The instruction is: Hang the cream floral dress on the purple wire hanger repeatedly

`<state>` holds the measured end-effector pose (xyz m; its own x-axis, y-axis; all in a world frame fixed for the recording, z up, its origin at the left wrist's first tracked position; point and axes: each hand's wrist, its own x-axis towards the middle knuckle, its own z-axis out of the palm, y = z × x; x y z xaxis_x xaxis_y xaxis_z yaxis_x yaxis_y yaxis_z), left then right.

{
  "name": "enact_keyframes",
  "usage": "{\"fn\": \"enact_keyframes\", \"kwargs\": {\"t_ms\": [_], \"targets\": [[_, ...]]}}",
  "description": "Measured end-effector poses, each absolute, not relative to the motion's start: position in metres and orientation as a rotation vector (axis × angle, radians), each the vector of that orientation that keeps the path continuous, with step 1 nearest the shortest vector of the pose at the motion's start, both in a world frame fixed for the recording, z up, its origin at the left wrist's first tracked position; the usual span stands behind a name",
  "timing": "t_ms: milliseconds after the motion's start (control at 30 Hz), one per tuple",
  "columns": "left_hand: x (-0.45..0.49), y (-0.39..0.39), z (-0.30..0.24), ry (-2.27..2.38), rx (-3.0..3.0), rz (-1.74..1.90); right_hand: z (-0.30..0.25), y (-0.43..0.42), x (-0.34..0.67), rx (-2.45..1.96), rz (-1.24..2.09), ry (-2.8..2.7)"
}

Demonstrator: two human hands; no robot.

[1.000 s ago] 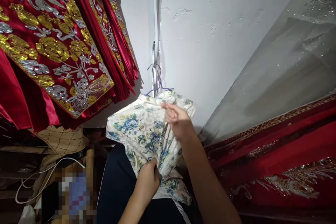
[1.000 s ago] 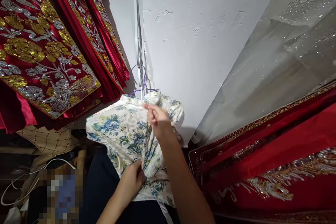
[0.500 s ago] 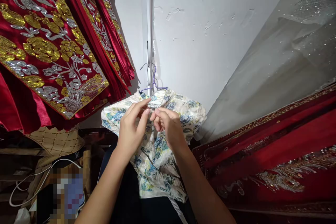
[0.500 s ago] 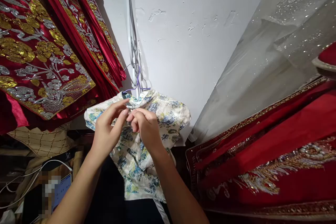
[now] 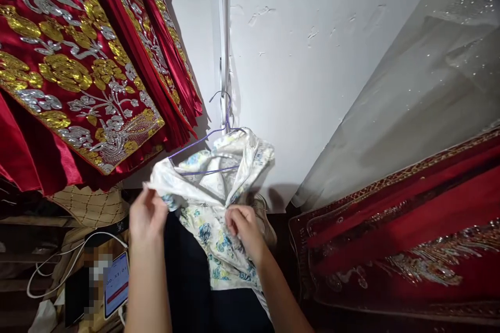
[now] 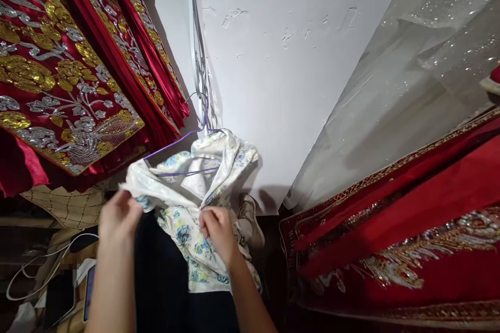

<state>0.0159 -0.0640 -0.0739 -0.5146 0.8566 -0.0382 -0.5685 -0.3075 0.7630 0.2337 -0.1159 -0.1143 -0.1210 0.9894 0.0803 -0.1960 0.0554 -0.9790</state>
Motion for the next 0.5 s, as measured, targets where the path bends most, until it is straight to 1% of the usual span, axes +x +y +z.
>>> {"fn": "enact_keyframes", "kwargs": {"t_ms": [100, 200, 267, 300, 433, 500], "targets": [[0.033, -0.088, -0.125, 1.009, 0.415, 1.851, -0.128, -0.13, 0.224, -0.926, 1.518, -1.216], [0.056, -0.111, -0.151, 1.153, 0.851, 1.481, -0.135, -0.134, 0.227, -0.973, 1.665, -1.397], [0.065, -0.119, -0.155, 1.182, 1.158, 1.205, -0.137, -0.136, 0.235, -1.046, 1.721, -1.478], [0.068, -0.121, -0.155, 1.177, 1.234, 1.137, -0.138, -0.137, 0.239, -1.083, 1.745, -1.495], [0.072, -0.125, -0.142, 1.183, 1.275, 1.184, -0.138, -0.143, 0.257, -1.146, 1.815, -1.539], [0.072, -0.129, -0.13, 1.15, 1.265, 1.246, -0.133, -0.141, 0.266, -1.199, 1.667, -1.483]]}}
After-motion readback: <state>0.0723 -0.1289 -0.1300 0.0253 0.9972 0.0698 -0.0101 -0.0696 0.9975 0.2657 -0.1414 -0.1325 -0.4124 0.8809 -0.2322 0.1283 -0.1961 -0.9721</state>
